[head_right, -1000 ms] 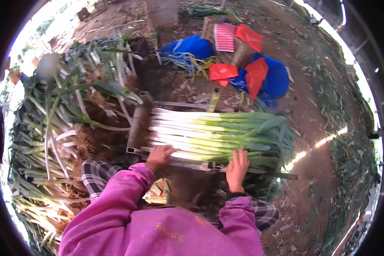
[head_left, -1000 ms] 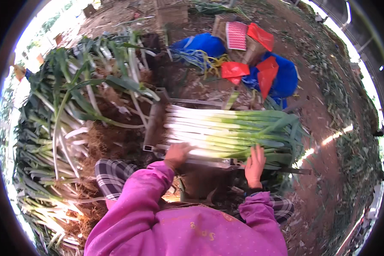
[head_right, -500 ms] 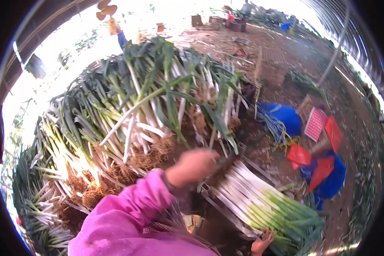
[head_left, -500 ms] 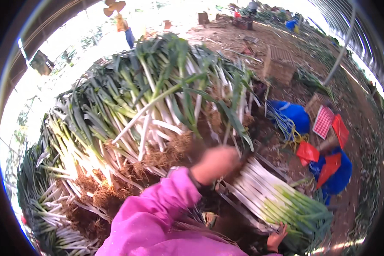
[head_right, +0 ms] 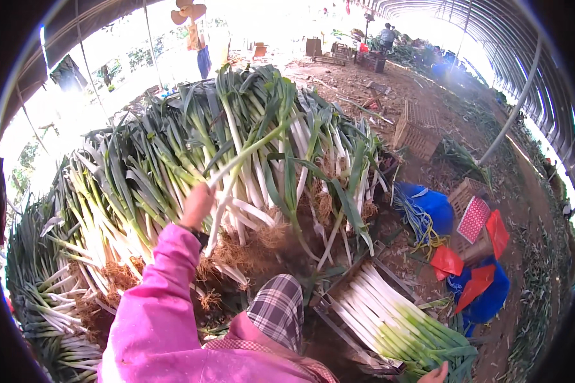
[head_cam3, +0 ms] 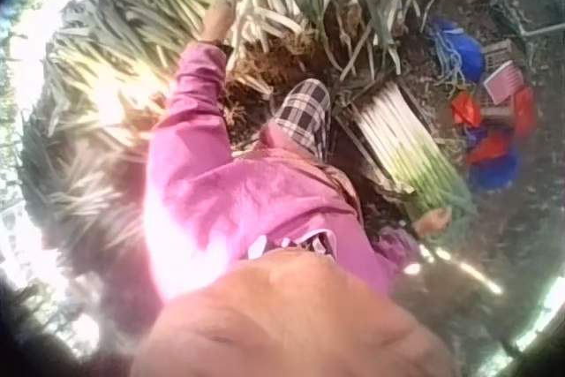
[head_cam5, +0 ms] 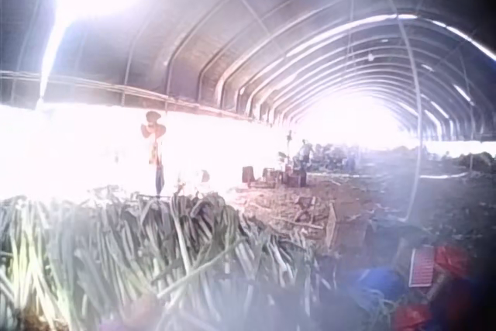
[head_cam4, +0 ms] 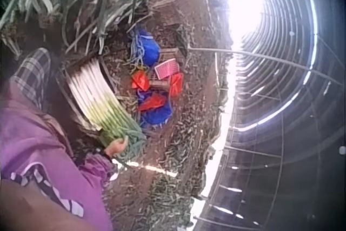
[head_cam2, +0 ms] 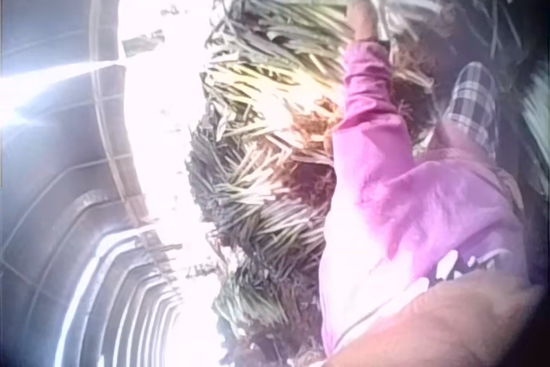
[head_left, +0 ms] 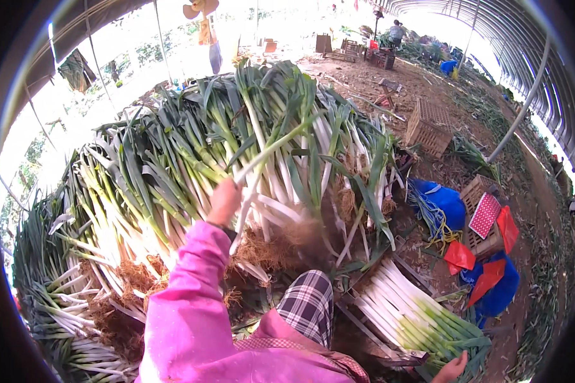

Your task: The person gathers leeks from a pile, places them into a metal frame, and trims the roots and leaves using a blade. The person then removes the trimmed leeks from the frame and sets them aside.

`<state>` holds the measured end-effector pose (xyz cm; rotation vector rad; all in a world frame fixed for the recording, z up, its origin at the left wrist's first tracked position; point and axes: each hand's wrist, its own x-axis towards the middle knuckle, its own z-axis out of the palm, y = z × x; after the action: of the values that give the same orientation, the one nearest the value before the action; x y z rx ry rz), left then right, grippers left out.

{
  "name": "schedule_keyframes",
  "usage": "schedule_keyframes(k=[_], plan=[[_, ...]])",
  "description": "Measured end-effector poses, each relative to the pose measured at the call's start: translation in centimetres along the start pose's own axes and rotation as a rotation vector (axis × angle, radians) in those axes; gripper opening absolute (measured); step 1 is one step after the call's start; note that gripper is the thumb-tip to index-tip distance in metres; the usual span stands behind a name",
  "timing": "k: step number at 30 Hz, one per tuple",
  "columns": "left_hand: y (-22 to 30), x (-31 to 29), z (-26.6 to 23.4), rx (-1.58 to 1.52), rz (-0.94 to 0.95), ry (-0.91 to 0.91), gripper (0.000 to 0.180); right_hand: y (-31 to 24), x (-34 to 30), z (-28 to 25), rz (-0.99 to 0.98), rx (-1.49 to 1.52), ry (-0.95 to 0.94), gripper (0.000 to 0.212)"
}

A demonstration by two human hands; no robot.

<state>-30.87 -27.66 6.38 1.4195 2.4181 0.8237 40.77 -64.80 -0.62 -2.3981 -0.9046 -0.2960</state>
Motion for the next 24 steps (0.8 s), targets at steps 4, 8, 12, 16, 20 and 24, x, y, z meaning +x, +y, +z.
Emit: schedule_keyframes(k=[4, 8, 12, 16, 20, 24], plan=[[-3.5, -3.8, 3.7, 0.181, 0.080, -0.056, 0.058, -2.9, 1.4, 4.1, -0.137, 0.495, 0.098, 0.028], [-3.3, -2.8, -0.8, -0.257, -0.051, -0.391, 0.050, -15.6, -1.1, 3.6, -0.349, 0.778, -0.021, 0.030], [4.0, -8.1, -6.1, -0.773, 0.087, -0.523, 0.042, -25.4, -3.7, 4.1, -0.236, 1.004, -0.525, 0.035], [10.4, -17.0, -11.8, -0.647, 0.336, -0.628, 0.042, -35.6, -7.5, 3.7, -0.230, 1.335, -0.968, 0.043], [14.7, -23.8, -8.2, -0.733, 0.863, -0.739, 0.037, -37.1, -5.4, -0.2, -0.177, 1.647, -1.088, 0.076], [20.1, -28.4, -0.1, -0.592, 1.105, -1.025, 0.038, -31.8, 1.1, -2.9, -0.093, 1.961, -0.943, 0.092]])
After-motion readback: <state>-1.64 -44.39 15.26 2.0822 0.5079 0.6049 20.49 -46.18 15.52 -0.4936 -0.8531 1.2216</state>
